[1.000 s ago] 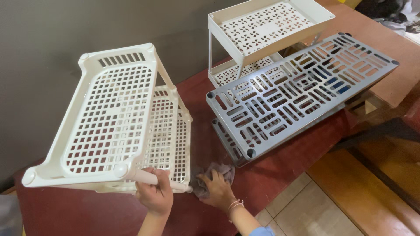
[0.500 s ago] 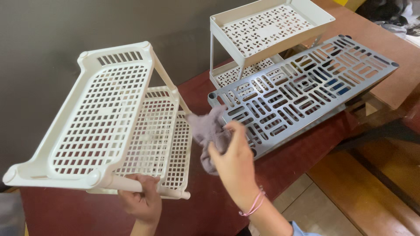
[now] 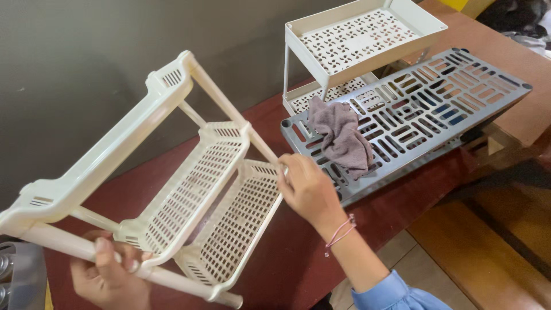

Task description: The person assembles a pink plastic basket by inserting pink support rods into its frame, then places it on a table. The person also handles a white plastic basket, removing a small white connector piece from its frame.

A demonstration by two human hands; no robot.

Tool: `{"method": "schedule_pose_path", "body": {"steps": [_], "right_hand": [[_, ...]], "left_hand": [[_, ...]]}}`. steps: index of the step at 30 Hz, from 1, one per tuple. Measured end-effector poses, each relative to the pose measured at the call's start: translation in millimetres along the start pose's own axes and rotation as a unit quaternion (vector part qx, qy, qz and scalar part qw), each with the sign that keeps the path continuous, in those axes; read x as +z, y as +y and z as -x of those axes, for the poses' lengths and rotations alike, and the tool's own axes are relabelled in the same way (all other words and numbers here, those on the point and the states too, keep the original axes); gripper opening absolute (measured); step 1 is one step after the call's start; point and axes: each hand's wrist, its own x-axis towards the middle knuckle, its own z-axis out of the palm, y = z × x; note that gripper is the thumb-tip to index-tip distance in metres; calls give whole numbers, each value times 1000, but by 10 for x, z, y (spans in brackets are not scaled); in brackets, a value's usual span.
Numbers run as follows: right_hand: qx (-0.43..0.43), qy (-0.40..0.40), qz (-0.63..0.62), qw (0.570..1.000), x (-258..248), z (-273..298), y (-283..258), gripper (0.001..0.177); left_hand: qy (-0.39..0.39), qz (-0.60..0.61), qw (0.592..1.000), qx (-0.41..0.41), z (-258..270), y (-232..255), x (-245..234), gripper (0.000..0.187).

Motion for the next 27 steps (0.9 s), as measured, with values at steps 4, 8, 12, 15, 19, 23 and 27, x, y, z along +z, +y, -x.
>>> {"method": "schedule_pose_path", "body": {"steps": [4, 8, 12, 15, 19, 23, 27], "right_hand": [[62, -37, 38, 997, 306, 290, -77, 18], [107, -39, 116, 987, 456, 523, -34, 36], [230, -108, 91, 963, 590, 729, 8, 53], [325, -193, 13, 926, 698, 814, 73, 51], [344, -219, -16, 913, 725, 890, 237, 59], [525, -199, -193, 805, 761, 953, 311, 61], [470, -145, -186, 851, 832, 1010, 451, 72]], "left_hand": [[-24, 68, 995, -67, -364, -148, -368, 17], [-41, 66, 989, -123, -673, -496, -632, 20], [-37, 34, 985, -166, -861, -892, -697, 19], [-33, 20, 980, -195, -986, -1164, -689, 20], [-39, 4, 975, -220, -1132, -1493, -641, 20], [-60, 26, 965, -255, -1255, -1758, -524, 16], [-73, 22, 960, -270, -1298, -2002, -420, 18]]}}
